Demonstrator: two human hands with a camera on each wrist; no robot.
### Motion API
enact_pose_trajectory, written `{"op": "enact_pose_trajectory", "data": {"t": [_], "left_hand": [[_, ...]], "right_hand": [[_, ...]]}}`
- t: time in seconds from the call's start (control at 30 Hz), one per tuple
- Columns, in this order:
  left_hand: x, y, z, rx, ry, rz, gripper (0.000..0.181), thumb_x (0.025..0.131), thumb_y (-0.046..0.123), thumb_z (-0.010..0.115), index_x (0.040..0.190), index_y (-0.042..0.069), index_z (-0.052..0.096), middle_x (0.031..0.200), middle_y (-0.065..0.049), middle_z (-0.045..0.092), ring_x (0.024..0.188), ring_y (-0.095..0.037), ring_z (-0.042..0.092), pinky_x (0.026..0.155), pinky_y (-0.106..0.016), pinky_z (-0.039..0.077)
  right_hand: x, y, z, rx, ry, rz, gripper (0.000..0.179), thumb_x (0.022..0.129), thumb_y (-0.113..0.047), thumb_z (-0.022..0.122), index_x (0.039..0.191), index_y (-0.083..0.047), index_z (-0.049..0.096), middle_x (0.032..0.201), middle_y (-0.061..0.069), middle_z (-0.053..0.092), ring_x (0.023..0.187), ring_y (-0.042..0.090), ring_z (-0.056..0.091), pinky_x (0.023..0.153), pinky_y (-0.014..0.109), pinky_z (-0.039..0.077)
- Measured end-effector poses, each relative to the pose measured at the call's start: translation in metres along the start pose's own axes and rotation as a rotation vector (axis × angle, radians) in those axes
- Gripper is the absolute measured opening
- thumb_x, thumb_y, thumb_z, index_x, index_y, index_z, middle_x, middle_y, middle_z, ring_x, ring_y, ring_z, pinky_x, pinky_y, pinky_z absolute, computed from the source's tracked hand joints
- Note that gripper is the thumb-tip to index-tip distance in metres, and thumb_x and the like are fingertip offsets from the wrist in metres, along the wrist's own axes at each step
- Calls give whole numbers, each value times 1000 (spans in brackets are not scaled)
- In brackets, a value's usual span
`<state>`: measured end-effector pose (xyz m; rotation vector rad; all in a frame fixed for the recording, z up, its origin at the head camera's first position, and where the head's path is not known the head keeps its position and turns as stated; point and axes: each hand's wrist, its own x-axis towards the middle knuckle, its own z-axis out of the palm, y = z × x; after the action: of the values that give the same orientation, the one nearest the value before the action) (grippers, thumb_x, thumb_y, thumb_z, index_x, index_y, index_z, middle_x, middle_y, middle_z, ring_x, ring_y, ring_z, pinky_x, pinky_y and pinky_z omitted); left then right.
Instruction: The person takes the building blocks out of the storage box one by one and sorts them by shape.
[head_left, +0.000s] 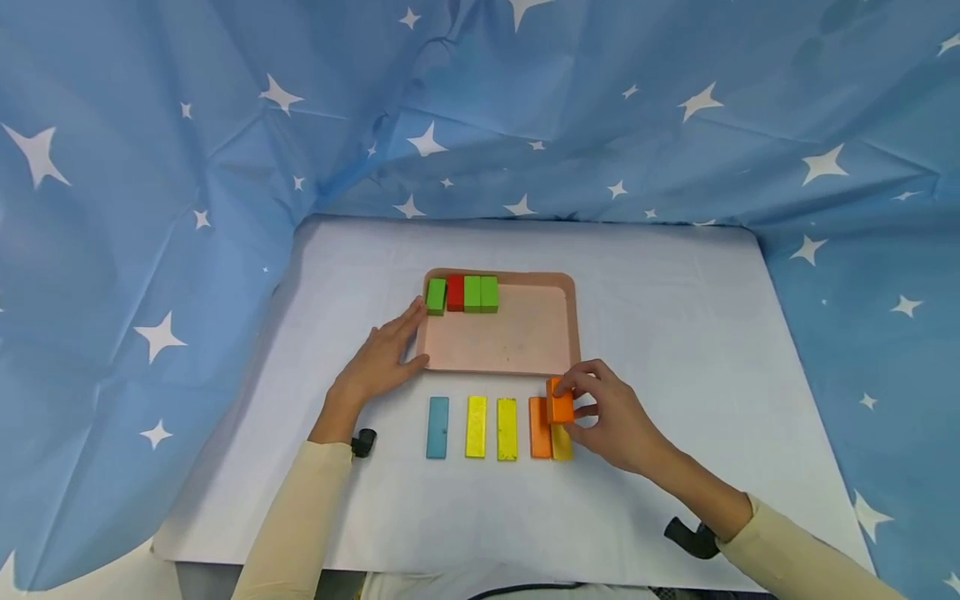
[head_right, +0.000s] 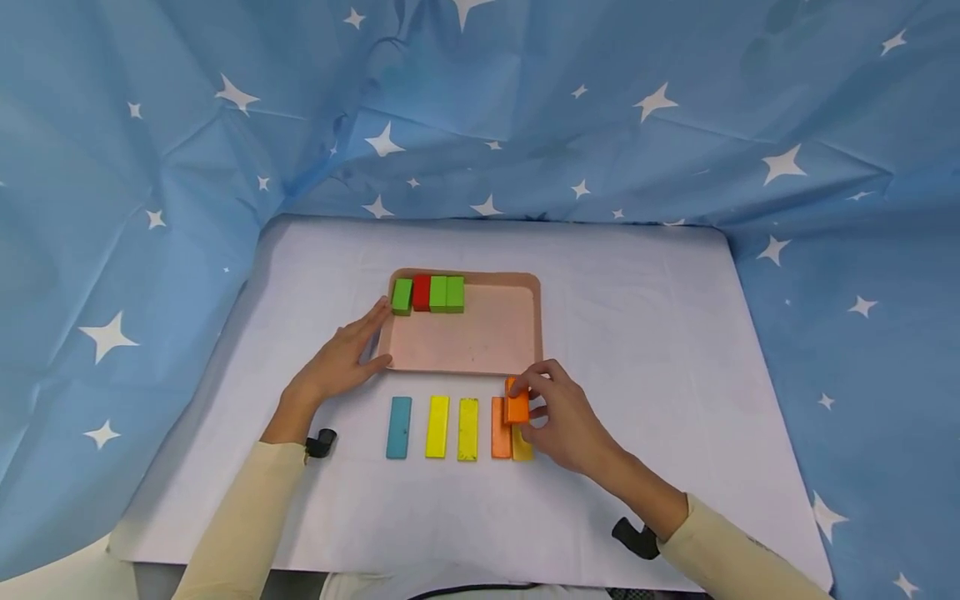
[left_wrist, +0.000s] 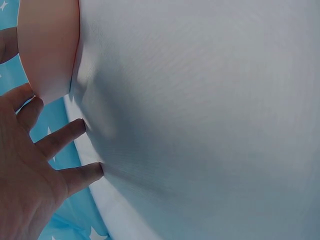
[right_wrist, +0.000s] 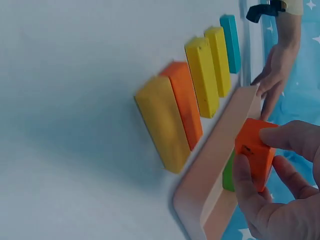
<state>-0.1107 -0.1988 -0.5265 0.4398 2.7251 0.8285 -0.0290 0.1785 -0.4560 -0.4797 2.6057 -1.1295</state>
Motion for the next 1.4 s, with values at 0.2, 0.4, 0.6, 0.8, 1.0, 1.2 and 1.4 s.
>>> {"op": "enact_pose_trajectory", "data": {"t": [0.2, 0.4, 0.6, 0.8, 1.0, 1.2, 1.4], "left_hand": [[1, -2, 1, 6, 7, 2, 85, 102, 38, 63, 169, 24, 13, 176, 10, 6, 161, -28, 22, 123, -73, 17], [1, -1, 2, -3, 7, 2, 85, 102, 38, 63, 169, 23, 14, 176, 9, 7, 161, -28, 21, 123, -73, 16], [1, -2, 2, -6, 5, -8, 85, 101, 38, 62, 169, 24, 12, 176, 10, 6, 161, -30, 21, 123, -74, 14], [1, -1, 3, -8, 1, -6, 84, 102, 39, 61, 169, 25, 13, 176, 12, 5, 162, -28, 20, 123, -73, 14], [2, 0, 0, -6, 8, -8, 84, 102, 39, 62, 169, 24, 14, 176, 11, 6, 161, -28, 21, 123, -73, 14], [2, 0, 0, -20, 9, -5, 84, 102, 38, 63, 169, 24, 15, 176, 10, 7, 162, -27, 21, 123, -73, 14], [2, -1, 2, -18, 11, -7, 84, 101, 38, 63, 169, 23, 16, 176, 10, 7, 161, -27, 21, 123, -73, 15]], "right_hand": [[-22, 4, 13, 43, -8, 24, 44, 75, 10, 84, 106, -16, 67, 123, 4, 54, 107, 22, 66, 81, 30, 64], [-40, 6, 25, 60, -15, 46, 47, 74, 10, 85, 106, -19, 66, 123, 3, 53, 108, 22, 65, 81, 28, 63], [-57, 9, 37, 87, -48, 98, 49, 73, 8, 87, 105, -22, 65, 122, -1, 51, 109, 21, 64, 83, 25, 62], [-73, 15, 46, 89, -33, 137, 52, 72, 9, 88, 104, -25, 64, 122, -2, 52, 106, 20, 65, 83, 26, 62], [-83, 19, 53, 108, -53, 124, 53, 73, 9, 87, 105, -25, 64, 123, -1, 51, 108, 21, 63, 83, 25, 62], [-88, 24, 59, 115, -75, 112, 52, 73, 11, 85, 104, -24, 64, 123, -2, 50, 107, 21, 63, 81, 25, 62], [-92, 30, 64, 116, -79, 90, 55, 71, 14, 84, 104, -24, 62, 125, -3, 49, 108, 19, 61, 80, 26, 62]]}}
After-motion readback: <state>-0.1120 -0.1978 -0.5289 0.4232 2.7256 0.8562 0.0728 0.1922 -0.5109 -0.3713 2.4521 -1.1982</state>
